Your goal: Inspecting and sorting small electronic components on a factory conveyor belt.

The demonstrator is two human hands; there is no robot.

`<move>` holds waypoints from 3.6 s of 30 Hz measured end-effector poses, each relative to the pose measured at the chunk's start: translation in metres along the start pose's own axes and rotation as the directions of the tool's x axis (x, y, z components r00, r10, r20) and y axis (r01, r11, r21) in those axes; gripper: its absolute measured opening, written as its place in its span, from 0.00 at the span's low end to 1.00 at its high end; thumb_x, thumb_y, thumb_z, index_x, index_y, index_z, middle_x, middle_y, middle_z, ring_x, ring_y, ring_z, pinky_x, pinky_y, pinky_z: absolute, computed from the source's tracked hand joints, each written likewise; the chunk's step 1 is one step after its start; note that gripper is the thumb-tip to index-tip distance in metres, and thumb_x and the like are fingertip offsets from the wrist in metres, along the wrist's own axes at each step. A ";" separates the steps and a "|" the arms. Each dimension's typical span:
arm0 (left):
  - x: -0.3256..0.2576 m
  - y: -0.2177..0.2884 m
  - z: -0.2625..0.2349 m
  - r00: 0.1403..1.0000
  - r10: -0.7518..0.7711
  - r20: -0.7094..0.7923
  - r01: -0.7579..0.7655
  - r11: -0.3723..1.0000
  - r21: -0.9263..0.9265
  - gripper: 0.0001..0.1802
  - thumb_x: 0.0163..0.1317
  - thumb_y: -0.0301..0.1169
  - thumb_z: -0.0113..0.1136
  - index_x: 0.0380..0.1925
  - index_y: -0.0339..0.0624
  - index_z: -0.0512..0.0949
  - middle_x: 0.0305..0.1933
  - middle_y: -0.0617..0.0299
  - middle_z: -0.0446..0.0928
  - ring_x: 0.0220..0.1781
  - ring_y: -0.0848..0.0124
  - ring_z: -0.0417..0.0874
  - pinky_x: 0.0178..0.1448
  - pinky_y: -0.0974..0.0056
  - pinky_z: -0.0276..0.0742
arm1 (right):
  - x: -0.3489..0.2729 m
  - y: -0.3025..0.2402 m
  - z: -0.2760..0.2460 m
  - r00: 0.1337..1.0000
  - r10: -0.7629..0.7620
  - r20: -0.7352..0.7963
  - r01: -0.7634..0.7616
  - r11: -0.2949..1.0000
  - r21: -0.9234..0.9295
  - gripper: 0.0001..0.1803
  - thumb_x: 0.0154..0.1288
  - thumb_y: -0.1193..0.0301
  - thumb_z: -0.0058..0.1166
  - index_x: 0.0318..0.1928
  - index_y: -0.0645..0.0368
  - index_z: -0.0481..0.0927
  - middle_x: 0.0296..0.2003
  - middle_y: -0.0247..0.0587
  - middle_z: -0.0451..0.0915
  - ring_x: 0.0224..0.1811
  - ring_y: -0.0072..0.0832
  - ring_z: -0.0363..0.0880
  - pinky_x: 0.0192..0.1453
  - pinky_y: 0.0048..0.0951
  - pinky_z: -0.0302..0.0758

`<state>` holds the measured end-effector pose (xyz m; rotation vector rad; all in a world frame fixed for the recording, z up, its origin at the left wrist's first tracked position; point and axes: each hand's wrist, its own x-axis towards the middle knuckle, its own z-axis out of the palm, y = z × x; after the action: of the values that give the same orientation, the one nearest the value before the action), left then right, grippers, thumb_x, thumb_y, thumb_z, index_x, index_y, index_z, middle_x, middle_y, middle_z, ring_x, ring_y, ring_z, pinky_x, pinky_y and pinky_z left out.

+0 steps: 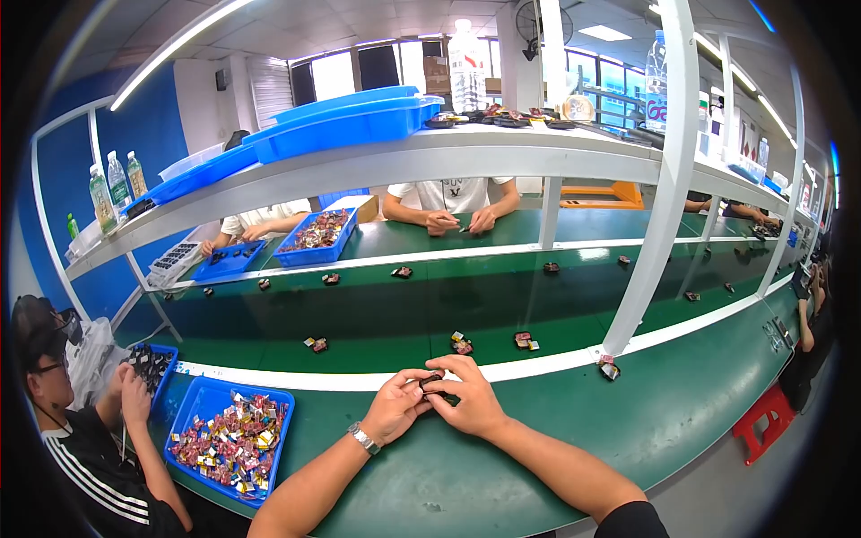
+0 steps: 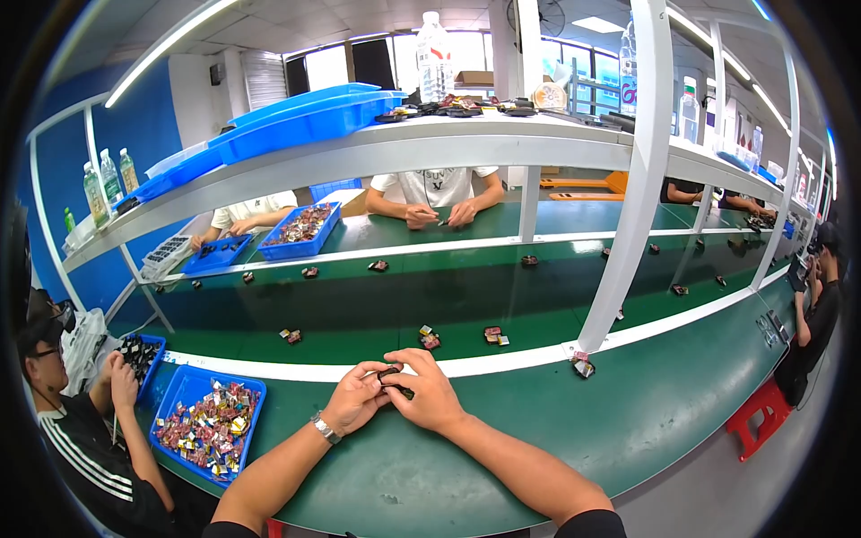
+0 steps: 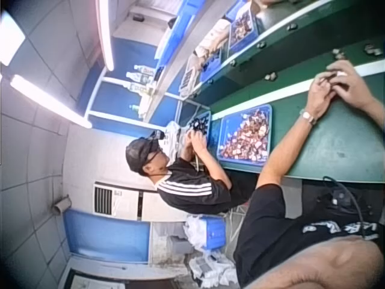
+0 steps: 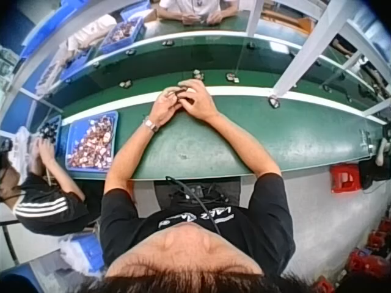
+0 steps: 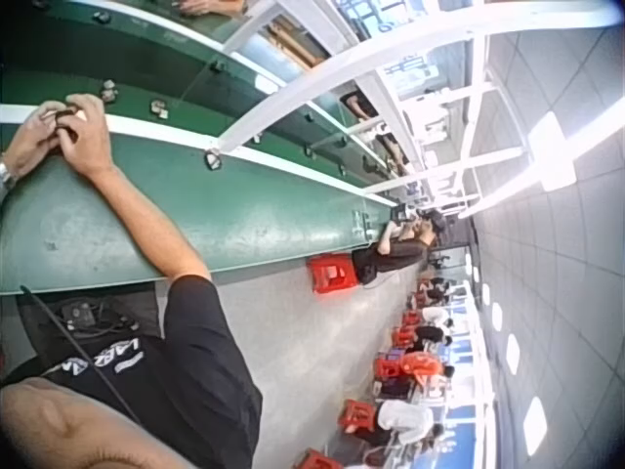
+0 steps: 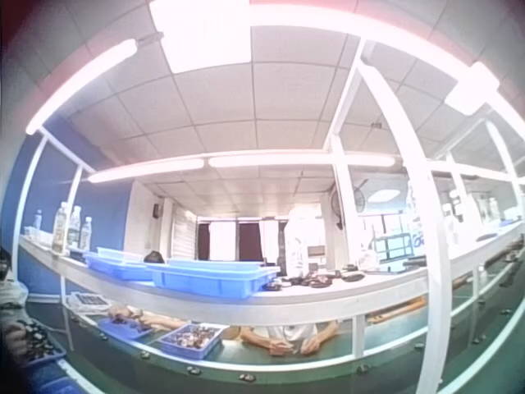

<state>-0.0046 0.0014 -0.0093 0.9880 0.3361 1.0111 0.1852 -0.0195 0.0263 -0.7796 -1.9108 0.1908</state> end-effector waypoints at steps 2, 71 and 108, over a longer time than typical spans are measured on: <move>0.000 0.001 0.004 1.000 0.002 -0.003 -0.002 1.000 0.001 0.15 0.71 0.25 0.54 0.57 0.41 0.70 0.66 0.51 0.71 0.64 0.64 0.76 0.69 0.52 0.74 | 0.000 0.000 0.000 1.000 0.009 -0.005 -0.009 1.000 0.004 0.09 0.52 0.78 0.65 0.37 0.57 0.85 0.54 0.39 0.79 0.59 0.39 0.73 0.61 0.38 0.73; -0.001 0.000 0.014 0.983 -0.080 -0.167 0.094 0.992 0.079 0.18 0.73 0.26 0.52 0.61 0.41 0.69 0.58 0.61 0.77 0.60 0.71 0.77 0.65 0.60 0.76 | 0.000 -0.003 0.010 0.991 -0.131 -0.027 0.115 0.939 -0.325 0.09 0.52 0.79 0.66 0.36 0.60 0.83 0.36 0.38 0.79 0.38 0.34 0.80 0.38 0.33 0.79; 0.107 0.001 -0.053 0.893 0.357 -0.273 0.109 0.415 0.903 0.07 0.62 0.25 0.60 0.39 0.37 0.83 0.38 0.58 0.85 0.39 0.71 0.85 0.42 0.65 0.81 | -0.012 0.126 -0.056 0.675 0.678 -0.292 -0.715 0.502 -0.486 0.33 0.53 0.64 0.71 0.59 0.57 0.73 0.52 0.42 0.77 0.59 0.43 0.72 0.60 0.47 0.70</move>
<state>0.0166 0.1185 -0.0168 1.8026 1.3314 1.1935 0.2909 0.0599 -0.0143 -1.9590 -1.4695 0.0750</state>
